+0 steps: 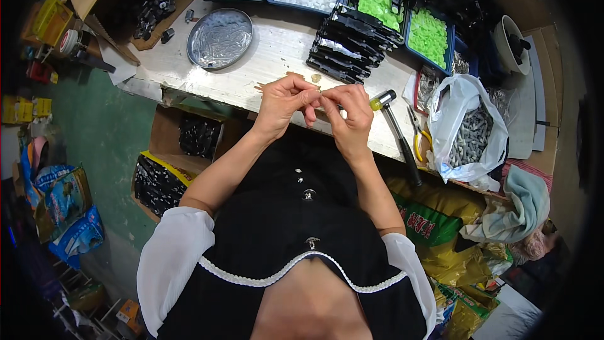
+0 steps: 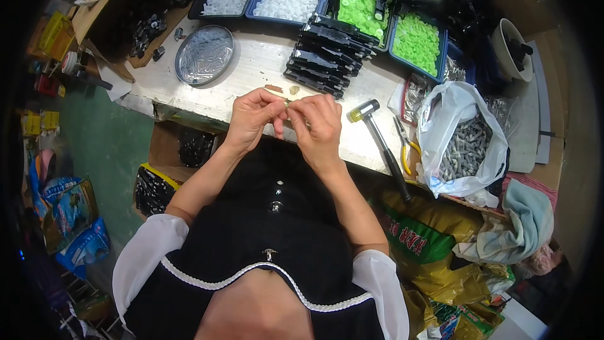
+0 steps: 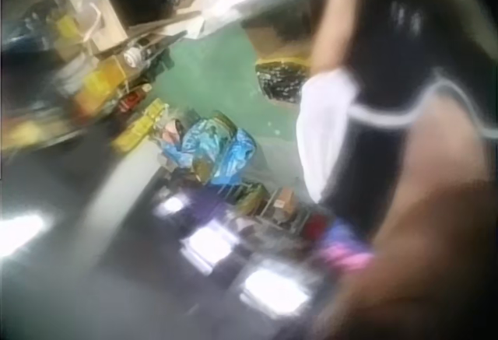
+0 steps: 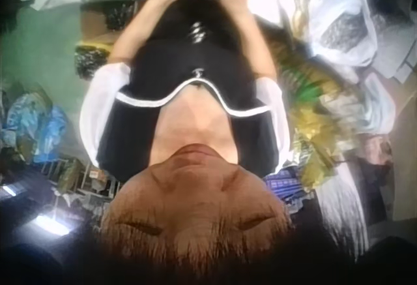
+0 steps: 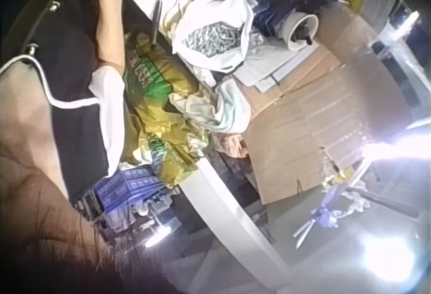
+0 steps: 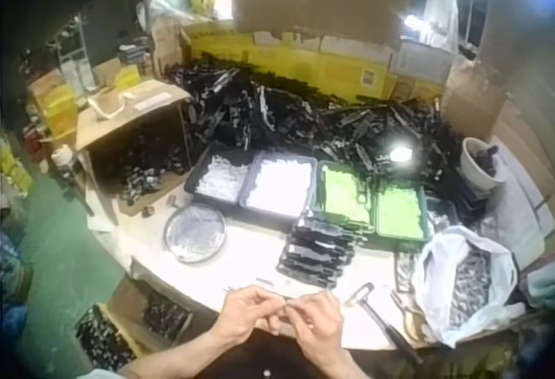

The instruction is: The person assembles components by hand at a workstation, picking small plastic and metal pieces from various bins and a bag, joining them together, and using a small hammer to tap parts into place.

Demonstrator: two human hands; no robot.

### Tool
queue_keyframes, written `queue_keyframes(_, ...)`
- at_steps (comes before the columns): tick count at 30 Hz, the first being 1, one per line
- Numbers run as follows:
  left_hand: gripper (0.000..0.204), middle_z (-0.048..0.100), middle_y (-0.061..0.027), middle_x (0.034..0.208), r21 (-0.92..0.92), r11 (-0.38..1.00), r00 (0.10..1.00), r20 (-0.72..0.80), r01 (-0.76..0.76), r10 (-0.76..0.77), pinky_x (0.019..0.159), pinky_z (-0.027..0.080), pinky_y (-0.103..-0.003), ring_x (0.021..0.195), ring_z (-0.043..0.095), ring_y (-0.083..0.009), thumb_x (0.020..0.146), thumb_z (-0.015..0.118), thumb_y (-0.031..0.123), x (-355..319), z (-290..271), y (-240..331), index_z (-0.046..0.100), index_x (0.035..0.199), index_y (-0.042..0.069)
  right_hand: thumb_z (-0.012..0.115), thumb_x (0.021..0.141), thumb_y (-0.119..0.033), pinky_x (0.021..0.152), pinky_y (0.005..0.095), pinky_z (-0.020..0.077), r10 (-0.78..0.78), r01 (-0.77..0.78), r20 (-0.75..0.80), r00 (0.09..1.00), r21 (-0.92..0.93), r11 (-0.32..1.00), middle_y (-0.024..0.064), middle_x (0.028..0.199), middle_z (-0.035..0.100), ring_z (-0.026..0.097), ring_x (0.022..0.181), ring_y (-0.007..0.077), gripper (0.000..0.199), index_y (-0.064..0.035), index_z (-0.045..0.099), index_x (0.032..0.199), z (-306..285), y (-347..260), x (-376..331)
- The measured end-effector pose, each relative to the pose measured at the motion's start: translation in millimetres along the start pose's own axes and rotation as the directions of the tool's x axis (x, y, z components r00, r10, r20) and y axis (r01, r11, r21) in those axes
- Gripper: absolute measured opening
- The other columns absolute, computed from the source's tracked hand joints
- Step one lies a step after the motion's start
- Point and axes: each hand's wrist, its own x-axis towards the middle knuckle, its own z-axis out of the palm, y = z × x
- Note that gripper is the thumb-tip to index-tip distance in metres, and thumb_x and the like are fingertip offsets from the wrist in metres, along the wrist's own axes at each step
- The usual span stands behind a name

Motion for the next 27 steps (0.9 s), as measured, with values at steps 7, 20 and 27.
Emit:
queue_keyframes(7,0.012,0.058,-0.0053,0.068,0.285,0.958,1.0,0.01,0.001,-0.004,0.046,0.044,-0.018,0.054,0.054,-0.0072,0.079,0.062,0.008,10.3,-8.7,13.8,0.058,0.085,-0.002,0.064,0.066,-0.004,0.063,0.0304,0.0301,-0.131,0.135,0.039,0.991,-0.162,0.977,0.0014,0.072,0.053,0.048,0.069,0.0177,0.011,-0.0072,0.058,0.074,1.4,13.0,3.8)
queue_keyframes(20,0.032,0.054,-0.0005,0.094,0.901,0.224,0.929,0.359,-0.371,0.096,0.08,0.028,-0.034,0.095,0.042,-0.02,0.059,0.071,0.018,27.7,-44.0,9.6,0.064,0.089,0.011,0.063,0.068,-0.01,0.067,0.0352,0.0294,-0.173,0.261,0.271,0.947,-0.336,0.905,0.0011,0.073,0.049,0.045,0.076,0.019,0.009,-0.0095,0.057,0.075,18.5,35.3,2.0)
queue_keyframes(27,0.026,0.051,-0.0011,0.089,0.919,0.206,0.94,0.341,-0.336,0.012,0.081,0.029,-0.034,0.093,0.042,-0.0201,0.06,0.069,0.017,30.2,-34.7,12.9,0.063,0.085,0.012,0.062,0.07,-0.01,0.067,0.0345,0.0274,-0.082,0.187,0.339,0.937,-0.289,0.939,0.0009,0.071,0.047,0.044,0.075,0.0189,0.01,-0.011,0.062,0.08,10.3,33.1,0.9)
